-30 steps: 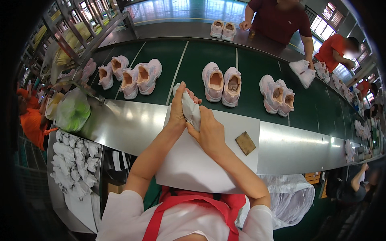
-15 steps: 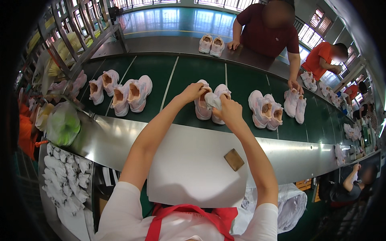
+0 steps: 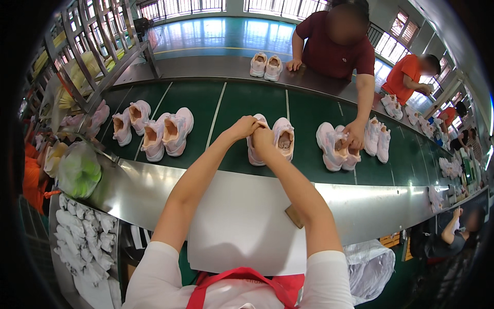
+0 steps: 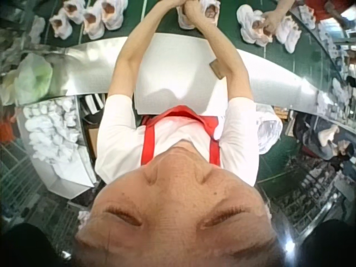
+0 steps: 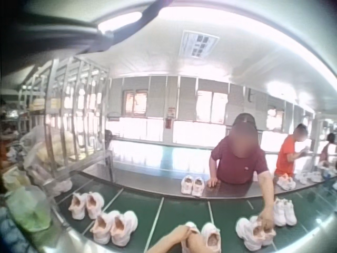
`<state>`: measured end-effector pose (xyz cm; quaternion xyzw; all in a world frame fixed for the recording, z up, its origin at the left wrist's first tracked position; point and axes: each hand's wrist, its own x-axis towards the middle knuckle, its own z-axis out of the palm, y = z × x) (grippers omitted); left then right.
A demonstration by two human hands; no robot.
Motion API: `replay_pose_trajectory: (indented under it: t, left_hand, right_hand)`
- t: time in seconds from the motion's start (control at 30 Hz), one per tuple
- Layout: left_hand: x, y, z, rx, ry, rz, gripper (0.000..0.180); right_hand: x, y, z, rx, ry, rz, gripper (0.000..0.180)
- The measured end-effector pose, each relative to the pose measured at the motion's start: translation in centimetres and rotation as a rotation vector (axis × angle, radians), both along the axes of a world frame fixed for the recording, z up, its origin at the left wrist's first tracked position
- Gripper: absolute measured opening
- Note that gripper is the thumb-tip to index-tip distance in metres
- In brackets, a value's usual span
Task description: The person takes white tissue paper from a large sack, crumples it into a ball, and stuffs it into the toe box of pink sneakers moving along a conveyor belt. The person repeats this process for multiple pairs of shoes.
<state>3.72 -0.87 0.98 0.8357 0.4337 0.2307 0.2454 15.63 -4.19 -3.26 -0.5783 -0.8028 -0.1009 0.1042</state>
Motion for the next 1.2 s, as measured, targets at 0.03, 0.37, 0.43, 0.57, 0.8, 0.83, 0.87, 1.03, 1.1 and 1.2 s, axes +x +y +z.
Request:
replay_pose_trajectory:
  t: [0.03,0.37,0.43,0.57,0.8,0.83,0.87,1.03,1.1,1.2]
  left_hand:
    - [-0.4,-0.4,-0.5,-0.031,0.005,0.002,0.028]
    - [-1.2,-0.7,-0.8,-0.140,-0.012,-0.092,0.065]
    - [0.1,-2.0,-3.2,0.110,-0.095,0.069,0.052]
    - [2.4,-2.6,-4.3,0.179,-0.057,0.313,0.021]
    - [1.7,-2.7,-3.4,0.118,0.083,0.262,0.018]
    - [2.6,-2.7,-3.3,0.205,0.106,0.298,0.019]
    - [3.4,-2.7,-3.2,0.164,0.087,0.368,0.019]
    - [3.1,-2.6,-2.5,0.214,0.051,0.333,0.018]
    - [1.4,-3.4,-1.7,0.136,0.009,0.271,0.025]
    - [0.9,-9.0,1.5,0.484,-0.322,0.157,0.033]
  right_hand:
    - [0.5,-0.1,1.0,-0.164,0.003,0.065,0.015]
    - [3.6,-0.8,8.1,-0.532,0.255,0.172,0.077]
    - [2.9,-0.2,4.8,-0.293,0.227,0.116,0.047]
    - [0.8,0.5,0.7,0.115,0.231,0.025,0.018]
    - [0.7,-1.5,2.7,-0.082,0.100,-0.061,0.027]
    - [0.8,-1.0,2.4,-0.060,0.126,-0.086,0.026]
    - [0.9,-0.2,1.4,-0.038,0.154,-0.114,0.025]
    - [1.5,-0.3,2.9,-0.032,0.110,-0.051,0.028]
    - [1.9,-4.2,5.6,0.052,0.287,0.106,0.051]
    - [3.2,-15.0,10.8,0.083,0.580,-0.014,0.041]
